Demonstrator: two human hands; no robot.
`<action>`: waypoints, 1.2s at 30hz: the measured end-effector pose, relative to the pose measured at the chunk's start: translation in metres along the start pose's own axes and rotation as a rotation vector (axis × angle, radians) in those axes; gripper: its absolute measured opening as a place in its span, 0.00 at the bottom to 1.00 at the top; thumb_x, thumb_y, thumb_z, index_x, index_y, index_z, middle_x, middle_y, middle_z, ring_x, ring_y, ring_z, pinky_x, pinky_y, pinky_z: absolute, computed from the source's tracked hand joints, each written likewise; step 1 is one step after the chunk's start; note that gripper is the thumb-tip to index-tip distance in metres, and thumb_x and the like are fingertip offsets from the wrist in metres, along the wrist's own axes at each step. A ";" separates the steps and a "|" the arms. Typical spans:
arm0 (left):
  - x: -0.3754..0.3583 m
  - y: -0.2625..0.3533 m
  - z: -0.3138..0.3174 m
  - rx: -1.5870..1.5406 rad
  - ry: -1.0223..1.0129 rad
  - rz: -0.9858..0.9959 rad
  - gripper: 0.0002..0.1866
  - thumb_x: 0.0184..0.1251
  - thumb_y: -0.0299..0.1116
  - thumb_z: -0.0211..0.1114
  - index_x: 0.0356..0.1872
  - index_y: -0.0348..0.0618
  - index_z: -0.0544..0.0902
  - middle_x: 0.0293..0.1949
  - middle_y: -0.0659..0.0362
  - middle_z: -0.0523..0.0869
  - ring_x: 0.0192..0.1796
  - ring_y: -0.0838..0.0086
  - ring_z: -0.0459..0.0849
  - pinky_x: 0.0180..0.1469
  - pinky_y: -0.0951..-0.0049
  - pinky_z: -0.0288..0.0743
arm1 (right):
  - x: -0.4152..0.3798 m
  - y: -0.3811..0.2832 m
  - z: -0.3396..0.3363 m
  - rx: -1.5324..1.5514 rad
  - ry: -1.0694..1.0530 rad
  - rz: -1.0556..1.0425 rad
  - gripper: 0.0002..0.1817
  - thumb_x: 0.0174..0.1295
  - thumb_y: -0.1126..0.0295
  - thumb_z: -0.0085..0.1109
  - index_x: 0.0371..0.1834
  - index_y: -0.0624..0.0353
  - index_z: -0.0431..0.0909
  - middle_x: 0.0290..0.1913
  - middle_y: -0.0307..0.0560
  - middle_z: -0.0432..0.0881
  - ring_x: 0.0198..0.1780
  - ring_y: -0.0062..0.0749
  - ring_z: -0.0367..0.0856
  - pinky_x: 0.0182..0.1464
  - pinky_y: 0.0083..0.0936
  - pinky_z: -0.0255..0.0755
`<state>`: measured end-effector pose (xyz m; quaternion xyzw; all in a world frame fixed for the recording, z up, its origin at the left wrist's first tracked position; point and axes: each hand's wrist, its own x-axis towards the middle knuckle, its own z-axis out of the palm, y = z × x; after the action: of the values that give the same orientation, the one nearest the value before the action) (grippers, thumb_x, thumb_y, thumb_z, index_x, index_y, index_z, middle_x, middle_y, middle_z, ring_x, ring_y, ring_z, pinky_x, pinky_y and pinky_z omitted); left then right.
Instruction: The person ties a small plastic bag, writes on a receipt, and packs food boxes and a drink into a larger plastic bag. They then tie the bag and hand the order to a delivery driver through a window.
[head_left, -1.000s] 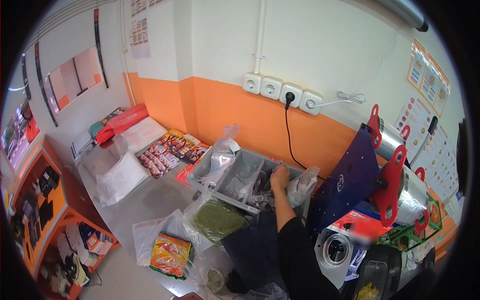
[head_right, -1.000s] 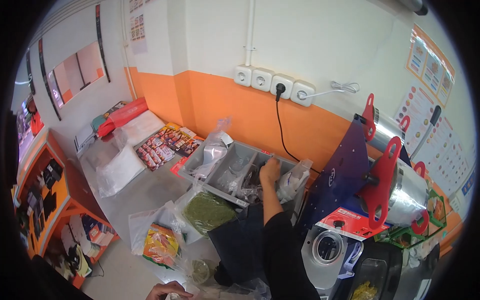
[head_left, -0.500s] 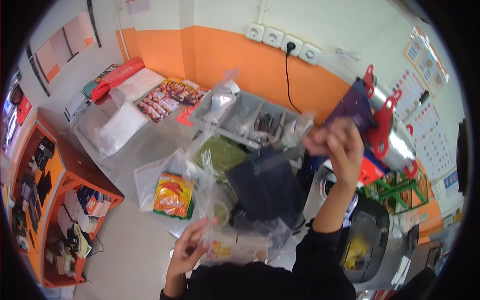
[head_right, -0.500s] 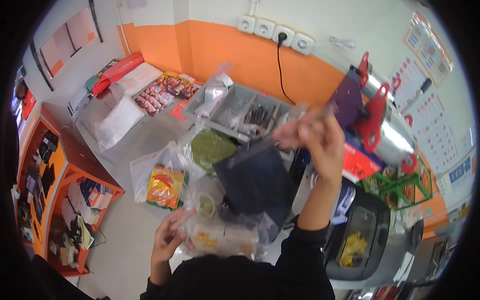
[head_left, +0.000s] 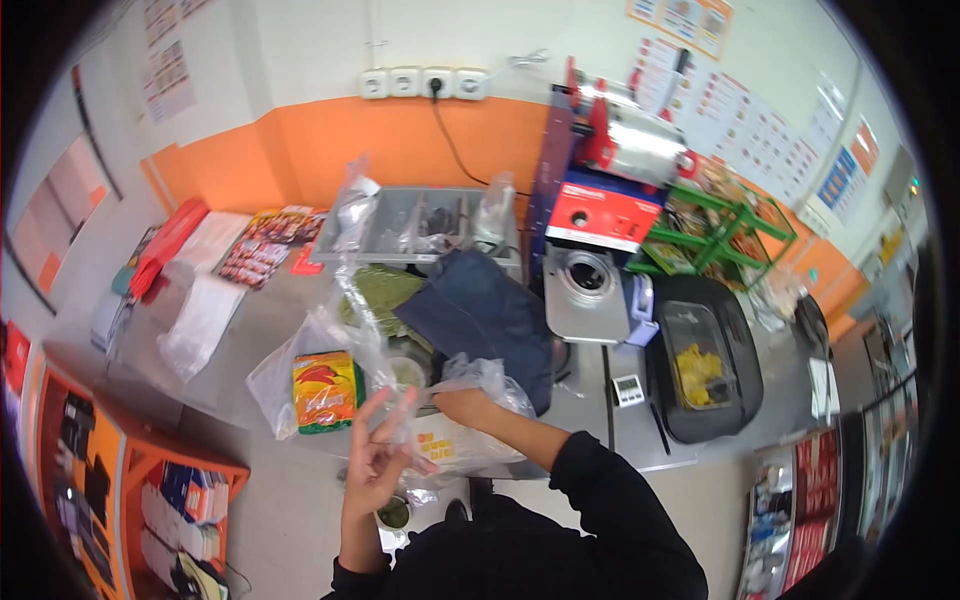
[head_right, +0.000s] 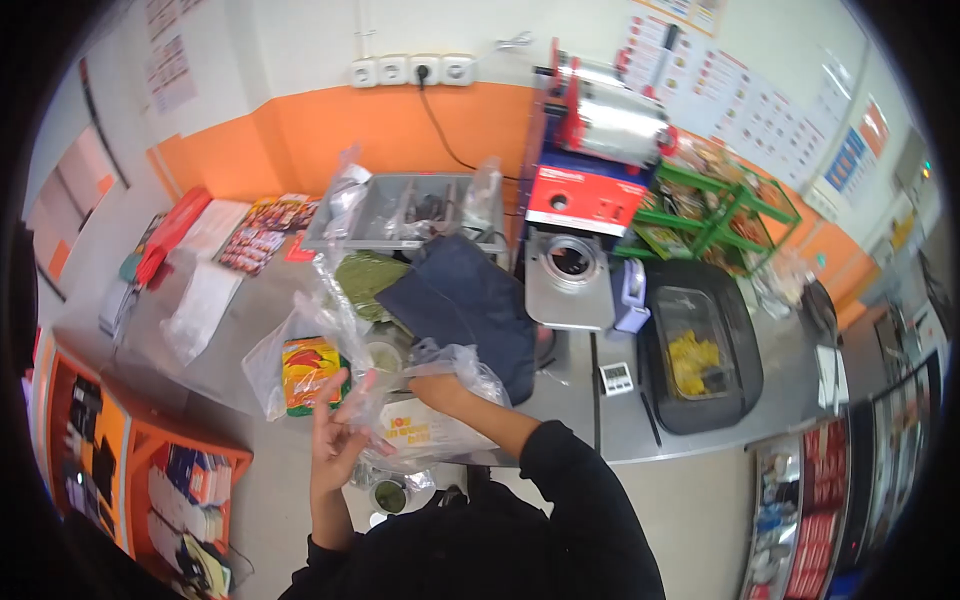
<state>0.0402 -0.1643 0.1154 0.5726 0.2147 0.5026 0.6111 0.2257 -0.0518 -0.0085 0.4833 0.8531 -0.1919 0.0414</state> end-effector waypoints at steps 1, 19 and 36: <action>-0.004 -0.001 -0.001 -0.037 0.087 -0.001 0.39 0.61 0.11 0.50 0.73 0.43 0.46 0.71 0.41 0.61 0.42 0.62 0.87 0.41 0.70 0.84 | -0.001 0.004 0.008 -0.155 -0.013 -0.046 0.14 0.62 0.68 0.49 0.48 0.57 0.78 0.39 0.55 0.83 0.42 0.46 0.84 0.38 0.41 0.77; 0.051 -0.036 0.092 0.341 0.362 0.049 0.39 0.63 0.31 0.61 0.72 0.40 0.53 0.71 0.43 0.60 0.54 0.65 0.80 0.42 0.73 0.81 | -0.406 0.084 -0.159 0.288 0.873 0.041 0.20 0.63 0.69 0.60 0.57 0.63 0.74 0.52 0.51 0.80 0.51 0.46 0.80 0.52 0.35 0.75; 0.277 -0.171 0.422 0.757 0.403 -0.247 0.37 0.63 0.32 0.61 0.72 0.39 0.54 0.71 0.45 0.62 0.54 0.66 0.80 0.44 0.73 0.80 | -0.626 0.863 -0.138 0.252 1.421 0.884 0.10 0.57 0.81 0.52 0.38 0.62 0.83 0.35 0.51 0.86 0.37 0.37 0.86 0.42 0.29 0.77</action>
<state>0.5688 -0.1030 0.1516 0.6168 0.5652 0.4131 0.3598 1.2982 -0.1115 0.0315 0.7794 0.3809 0.0975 -0.4877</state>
